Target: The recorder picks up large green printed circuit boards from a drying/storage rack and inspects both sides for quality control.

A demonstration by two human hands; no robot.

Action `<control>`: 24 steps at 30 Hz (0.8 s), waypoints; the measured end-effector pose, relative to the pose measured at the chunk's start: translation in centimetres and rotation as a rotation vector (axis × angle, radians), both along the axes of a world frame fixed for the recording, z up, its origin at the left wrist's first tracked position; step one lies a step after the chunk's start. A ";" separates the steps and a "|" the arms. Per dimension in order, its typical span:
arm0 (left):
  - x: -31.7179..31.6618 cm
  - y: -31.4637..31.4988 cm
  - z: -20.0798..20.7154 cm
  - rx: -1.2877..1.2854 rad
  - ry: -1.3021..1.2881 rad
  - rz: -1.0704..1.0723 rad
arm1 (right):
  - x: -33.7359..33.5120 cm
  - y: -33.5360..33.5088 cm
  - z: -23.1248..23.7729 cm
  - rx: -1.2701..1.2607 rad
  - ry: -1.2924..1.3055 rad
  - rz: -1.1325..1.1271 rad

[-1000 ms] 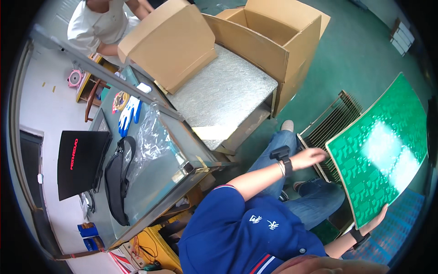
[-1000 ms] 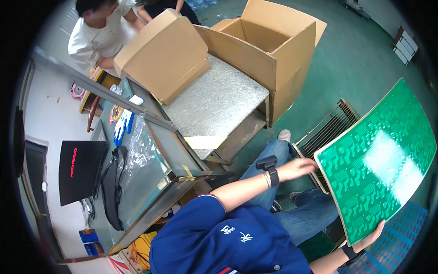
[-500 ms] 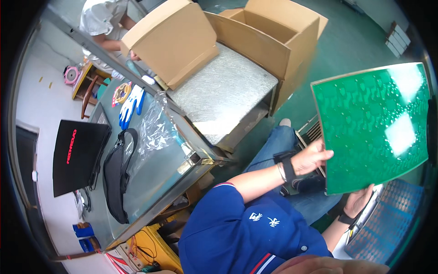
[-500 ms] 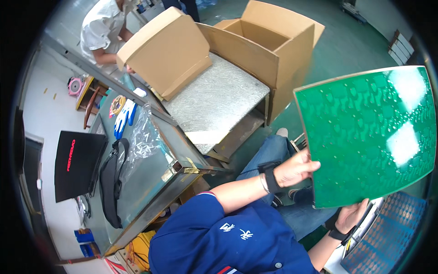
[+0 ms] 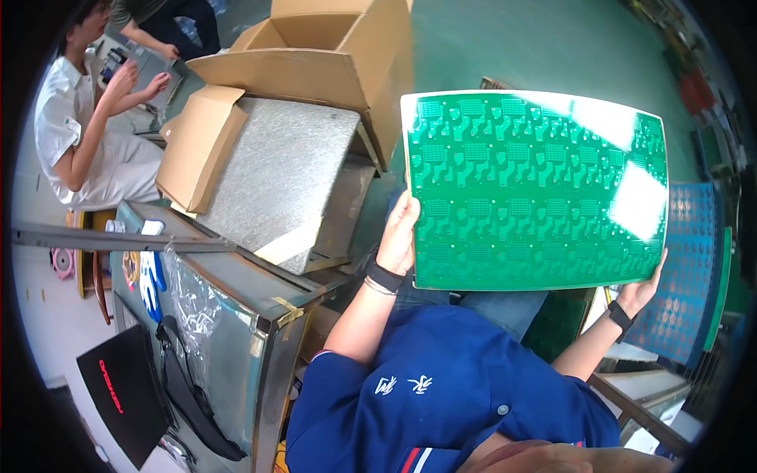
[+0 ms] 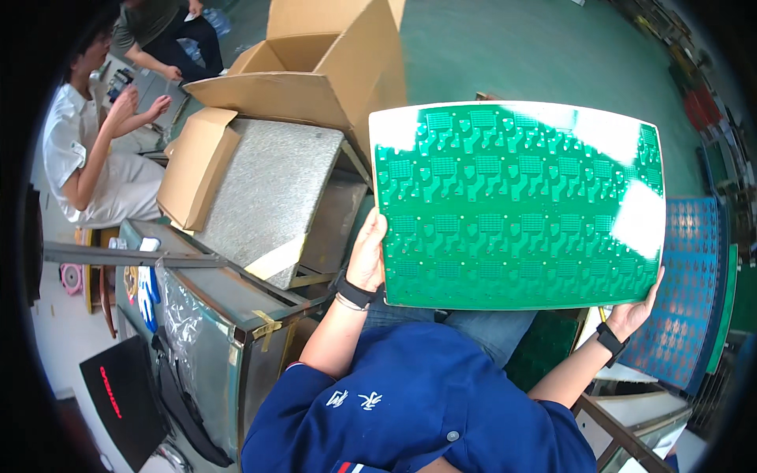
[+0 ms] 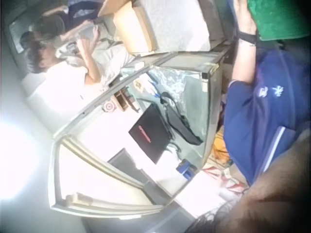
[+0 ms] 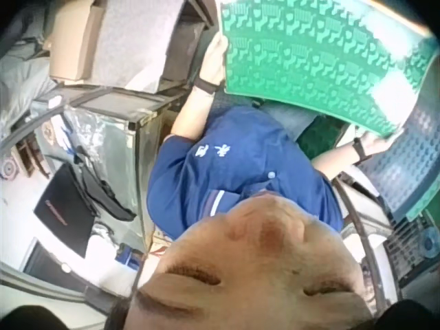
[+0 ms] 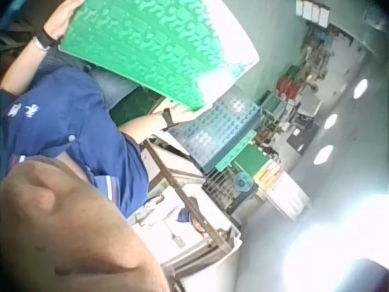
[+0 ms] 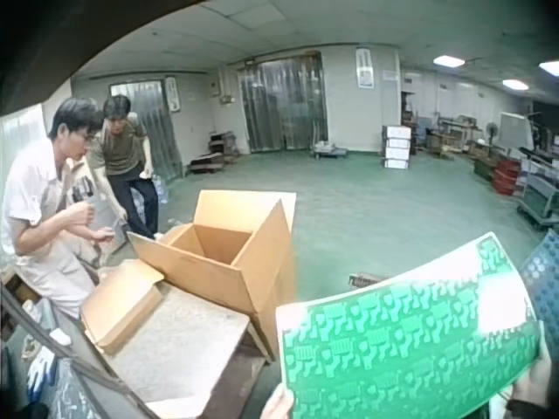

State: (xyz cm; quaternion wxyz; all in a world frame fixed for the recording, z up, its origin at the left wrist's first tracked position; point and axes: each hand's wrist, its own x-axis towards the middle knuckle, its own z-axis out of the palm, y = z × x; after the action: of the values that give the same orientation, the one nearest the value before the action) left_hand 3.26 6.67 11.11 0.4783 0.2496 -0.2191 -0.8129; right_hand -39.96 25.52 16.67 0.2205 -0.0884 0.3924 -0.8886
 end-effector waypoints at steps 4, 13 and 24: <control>0.1 -0.2 -0.3 -0.016 -0.056 0.003 | 0.9 0.4 0.4 0.050 -0.021 -0.081; 2.0 -1.1 0.0 -0.091 -0.146 0.050 | -0.1 2.9 -1.2 0.256 0.117 0.100; 3.9 -1.3 -0.1 -0.151 -0.178 0.038 | -2.1 3.6 -2.7 0.480 0.297 0.288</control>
State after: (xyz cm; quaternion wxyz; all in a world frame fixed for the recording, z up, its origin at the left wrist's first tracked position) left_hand 7.13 5.39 11.01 0.4898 0.2884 -0.3165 -0.7594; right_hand -42.06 29.10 14.02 0.2990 -0.2174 0.6023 -0.7075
